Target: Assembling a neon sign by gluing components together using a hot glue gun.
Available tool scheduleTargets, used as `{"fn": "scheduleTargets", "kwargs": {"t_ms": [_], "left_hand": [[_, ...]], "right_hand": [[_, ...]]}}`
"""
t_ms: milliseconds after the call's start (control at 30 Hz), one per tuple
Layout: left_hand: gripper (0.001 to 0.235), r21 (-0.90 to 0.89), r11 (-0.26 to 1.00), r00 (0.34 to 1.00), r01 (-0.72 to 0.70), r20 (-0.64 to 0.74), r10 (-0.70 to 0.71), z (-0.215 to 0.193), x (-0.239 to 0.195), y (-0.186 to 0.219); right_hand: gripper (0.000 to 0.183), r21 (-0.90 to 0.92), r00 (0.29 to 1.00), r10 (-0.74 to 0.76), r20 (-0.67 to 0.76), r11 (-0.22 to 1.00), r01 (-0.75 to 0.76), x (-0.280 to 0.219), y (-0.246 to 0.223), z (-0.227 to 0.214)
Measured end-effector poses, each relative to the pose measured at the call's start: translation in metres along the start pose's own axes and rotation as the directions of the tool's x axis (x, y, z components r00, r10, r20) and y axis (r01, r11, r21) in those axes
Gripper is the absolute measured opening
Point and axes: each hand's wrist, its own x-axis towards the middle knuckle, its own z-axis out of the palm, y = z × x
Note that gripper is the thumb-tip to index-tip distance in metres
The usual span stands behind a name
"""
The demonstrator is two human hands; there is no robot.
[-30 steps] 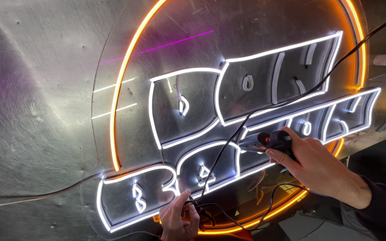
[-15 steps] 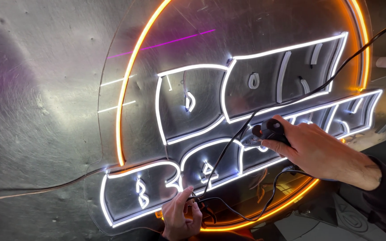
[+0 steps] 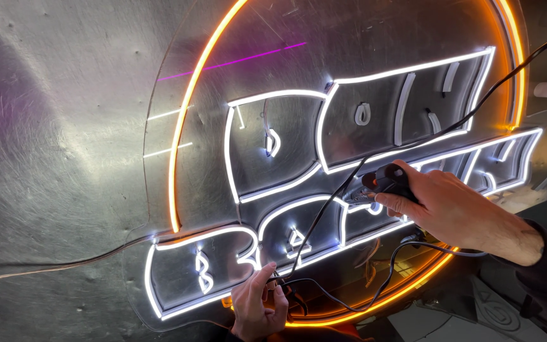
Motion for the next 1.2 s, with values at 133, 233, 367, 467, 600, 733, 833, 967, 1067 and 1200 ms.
{"fn": "scheduleTargets", "kwargs": {"t_ms": [133, 233, 367, 467, 600, 733, 833, 967, 1067, 1200], "left_hand": [[0.047, 0.002, 1.0, 1.0, -0.008, 0.0, 0.008, 0.001, -0.001, -0.002], [0.047, -0.001, 1.0, 1.0, 0.0, 0.013, 0.0, 0.001, -0.003, -0.003], [0.047, -0.001, 1.0, 1.0, -0.005, -0.002, 0.005, 0.0, 0.0, 0.0], [0.048, -0.003, 1.0, 1.0, 0.006, 0.0, -0.006, 0.0, 0.001, 0.001], [0.048, 0.001, 1.0, 1.0, 0.009, -0.006, -0.009, 0.0, 0.002, 0.002], [0.049, 0.006, 1.0, 1.0, 0.005, -0.026, -0.005, -0.003, 0.007, 0.008], [0.05, -0.011, 0.999, 0.999, 0.044, -0.01, -0.044, -0.003, 0.005, 0.008], [0.051, -0.012, 0.999, 0.999, 0.038, -0.01, -0.038, -0.004, 0.004, 0.007], [0.05, -0.021, 0.999, 0.999, 0.034, -0.009, -0.034, -0.004, 0.005, 0.008], [0.05, -0.016, 0.999, 0.999, 0.031, -0.012, -0.031, -0.005, 0.004, 0.008]], "right_hand": [[0.053, 0.028, 0.999, -0.047, -0.02, 0.998, 0.047, 0.003, 0.001, 0.0], [0.054, 0.0, 0.999, -0.043, -0.024, 0.999, 0.043, 0.006, 0.002, 0.003], [0.059, -0.013, 0.999, -0.044, -0.025, 0.999, 0.044, 0.0, -0.003, 0.002], [0.059, -0.026, 0.999, -0.029, -0.032, 0.999, 0.028, -0.006, -0.006, 0.0], [0.053, 0.046, 0.995, -0.079, -0.067, 0.996, 0.082, -0.007, 0.006, 0.006], [0.048, 0.015, 0.992, -0.029, -0.12, 0.999, 0.031, -0.017, 0.012, 0.012], [0.046, 0.1, 0.99, -0.022, -0.142, 0.994, 0.037, -0.023, 0.017, 0.02], [0.05, 0.096, 0.979, -0.02, -0.205, 0.995, 0.04, -0.028, 0.023, 0.035], [0.051, 0.141, 0.961, -0.086, -0.263, 0.982, 0.127, -0.026, 0.04, 0.053], [0.054, 0.16, 0.957, -0.034, -0.289, 0.984, 0.084, -0.028, 0.047, 0.069]]}}
